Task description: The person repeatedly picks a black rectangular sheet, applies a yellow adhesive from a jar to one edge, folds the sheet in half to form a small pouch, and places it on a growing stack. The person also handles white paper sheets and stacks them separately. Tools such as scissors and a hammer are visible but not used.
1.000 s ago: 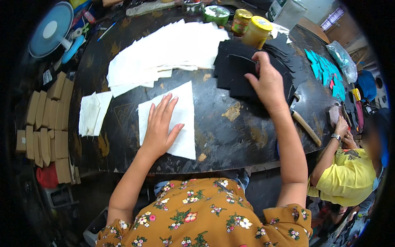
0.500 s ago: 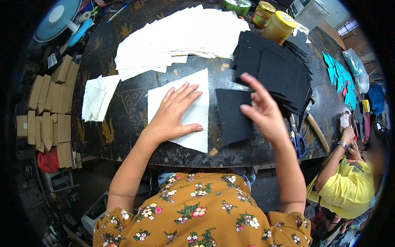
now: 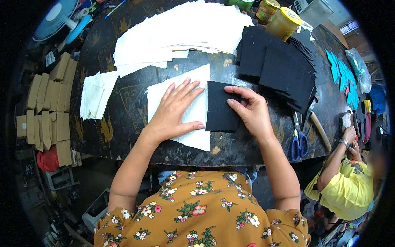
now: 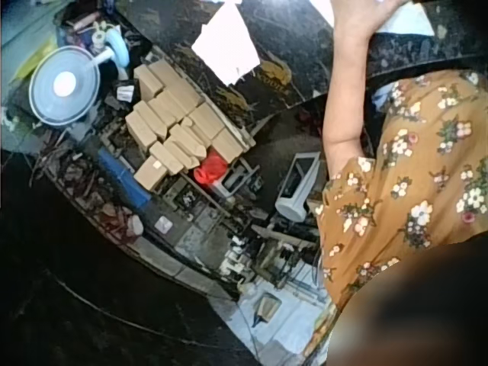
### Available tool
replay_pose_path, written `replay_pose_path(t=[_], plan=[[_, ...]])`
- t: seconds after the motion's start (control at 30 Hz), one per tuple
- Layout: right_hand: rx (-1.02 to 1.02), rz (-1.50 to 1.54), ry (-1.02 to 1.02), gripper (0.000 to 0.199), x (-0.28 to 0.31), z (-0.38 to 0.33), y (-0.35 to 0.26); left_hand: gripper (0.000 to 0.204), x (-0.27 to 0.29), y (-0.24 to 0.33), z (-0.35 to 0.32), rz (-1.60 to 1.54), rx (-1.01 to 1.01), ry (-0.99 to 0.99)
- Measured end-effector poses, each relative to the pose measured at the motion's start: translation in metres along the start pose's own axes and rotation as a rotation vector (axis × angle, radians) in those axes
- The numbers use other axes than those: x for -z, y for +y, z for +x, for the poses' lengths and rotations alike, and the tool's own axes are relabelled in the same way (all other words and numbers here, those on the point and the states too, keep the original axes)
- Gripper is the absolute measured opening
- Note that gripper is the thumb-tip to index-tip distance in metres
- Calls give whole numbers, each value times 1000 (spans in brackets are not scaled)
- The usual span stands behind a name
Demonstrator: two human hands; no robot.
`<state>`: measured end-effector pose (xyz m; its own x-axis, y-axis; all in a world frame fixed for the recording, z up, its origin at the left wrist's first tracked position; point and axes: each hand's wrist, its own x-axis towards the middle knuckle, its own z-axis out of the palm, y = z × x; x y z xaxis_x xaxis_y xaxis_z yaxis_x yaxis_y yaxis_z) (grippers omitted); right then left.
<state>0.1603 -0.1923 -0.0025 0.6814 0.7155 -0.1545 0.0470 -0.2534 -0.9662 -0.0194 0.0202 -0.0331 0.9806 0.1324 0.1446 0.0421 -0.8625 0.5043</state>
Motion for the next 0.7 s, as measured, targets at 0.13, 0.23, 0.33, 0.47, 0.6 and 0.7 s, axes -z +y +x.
replay_pose_path(t=[0.13,0.23,0.33,0.47,0.6,0.7], plan=[[7,30,-16,34,1,1,-1,108,-1,-1,0,15,2,-7],[20,25,-13,34,0,1,-2,109,-2,0,0,14,11,-3],[23,-10,-16,35,-1,2,-3,108,-2,1,0,9,20,-1],[81,-49,-11,35,0,3,0,107,1,3,1,-4,19,5],[55,-94,-9,36,0,3,3,99,0,5,1,-14,12,13],[44,-153,4,37,-1,4,0,89,-2,6,2,80,-9,-1]])
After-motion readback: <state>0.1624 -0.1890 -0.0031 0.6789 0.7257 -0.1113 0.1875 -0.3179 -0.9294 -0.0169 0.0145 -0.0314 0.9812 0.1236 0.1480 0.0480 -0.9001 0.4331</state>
